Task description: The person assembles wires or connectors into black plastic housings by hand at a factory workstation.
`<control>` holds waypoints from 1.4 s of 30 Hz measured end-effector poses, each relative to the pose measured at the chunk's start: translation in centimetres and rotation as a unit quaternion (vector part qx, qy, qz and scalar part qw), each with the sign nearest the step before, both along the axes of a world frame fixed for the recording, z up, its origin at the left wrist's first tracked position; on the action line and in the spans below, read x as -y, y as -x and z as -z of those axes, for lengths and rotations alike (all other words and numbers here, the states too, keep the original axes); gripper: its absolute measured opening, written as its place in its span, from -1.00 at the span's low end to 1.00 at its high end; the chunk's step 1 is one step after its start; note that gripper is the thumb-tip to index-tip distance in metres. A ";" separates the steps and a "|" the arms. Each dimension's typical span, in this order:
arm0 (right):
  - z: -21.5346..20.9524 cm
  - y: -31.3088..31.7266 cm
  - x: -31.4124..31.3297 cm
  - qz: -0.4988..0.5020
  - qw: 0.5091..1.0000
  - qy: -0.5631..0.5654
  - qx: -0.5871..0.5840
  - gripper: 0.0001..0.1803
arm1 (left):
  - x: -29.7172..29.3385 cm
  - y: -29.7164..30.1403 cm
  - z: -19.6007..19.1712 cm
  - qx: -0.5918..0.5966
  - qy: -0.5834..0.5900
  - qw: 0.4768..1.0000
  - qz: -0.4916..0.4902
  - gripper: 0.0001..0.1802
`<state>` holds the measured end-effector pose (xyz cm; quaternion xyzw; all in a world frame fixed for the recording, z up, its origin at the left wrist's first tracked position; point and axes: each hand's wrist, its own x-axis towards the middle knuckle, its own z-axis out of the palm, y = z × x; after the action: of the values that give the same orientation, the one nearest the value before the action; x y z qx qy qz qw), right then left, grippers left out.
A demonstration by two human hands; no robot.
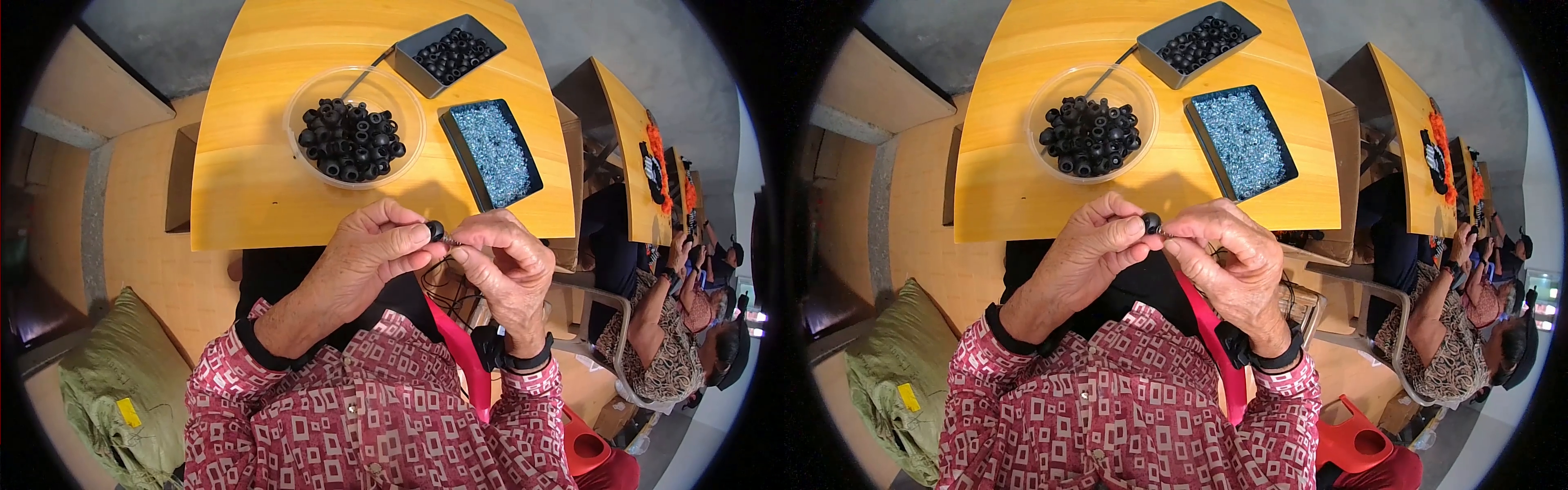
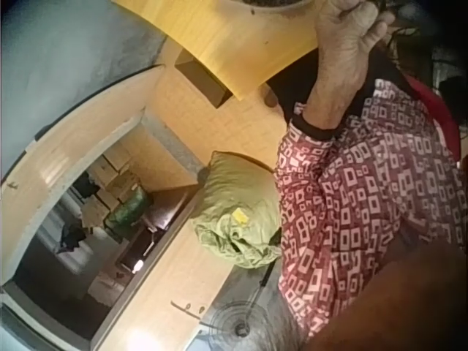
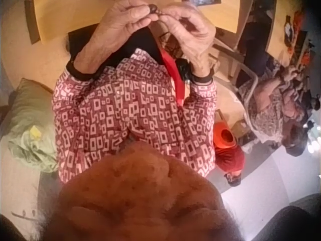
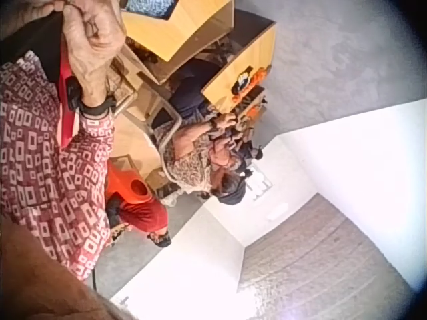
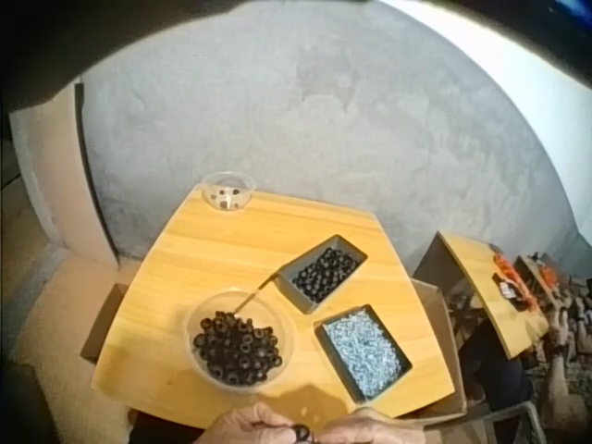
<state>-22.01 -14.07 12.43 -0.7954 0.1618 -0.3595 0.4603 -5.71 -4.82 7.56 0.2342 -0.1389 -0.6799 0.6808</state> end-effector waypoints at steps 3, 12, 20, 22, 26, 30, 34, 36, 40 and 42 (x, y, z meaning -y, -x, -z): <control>0.5 -0.2 0.0 0.007 1.000 0.007 0.015 -0.84 | -0.1 -0.1 0.1 -0.010 0.003 1.000 0.002 -0.91; 0.9 -0.1 -0.1 0.020 0.999 -0.026 0.021 -0.85 | -0.3 0.0 -0.1 -0.009 0.005 1.000 -0.011 -0.78; 1.1 0.0 0.0 0.009 0.998 -0.048 0.036 -0.87 | -0.5 0.4 -0.6 0.027 0.008 0.999 -0.018 -0.67; 1.1 0.0 0.1 0.014 0.998 -0.047 0.033 -0.86 | -0.5 0.3 -0.7 0.041 -0.001 0.999 -0.016 -0.67; 1.1 0.1 -0.1 0.025 0.997 -0.071 0.034 -0.85 | -0.5 0.3 -0.6 0.040 -0.005 0.999 -0.018 -0.71; 0.6 -0.1 -0.3 0.011 1.000 0.022 0.004 -0.84 | -0.5 0.1 -0.3 0.038 -0.020 0.999 -0.019 -0.76; 0.5 -0.7 -1.0 0.038 0.990 0.129 -0.031 -0.81 | -0.5 0.2 0.1 0.054 -0.021 0.998 -0.033 -0.77; 0.6 -0.9 -1.3 0.065 0.978 0.192 -0.051 -0.80 | -0.6 0.2 0.0 0.081 -0.025 0.996 -0.039 -0.75; 0.6 -1.1 -1.0 0.058 0.974 0.210 -0.061 -0.81 | -0.7 0.0 -0.3 0.132 -0.031 0.990 -0.039 -0.72; 0.7 -1.1 -1.0 0.062 0.979 0.189 -0.046 -0.82 | -0.7 0.0 -0.4 0.149 -0.024 0.988 -0.041 -0.71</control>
<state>-20.95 -13.11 11.74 -0.8721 0.1605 -0.3746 0.2710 -5.74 -4.08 7.98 0.3544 -0.2123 -0.6120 0.6744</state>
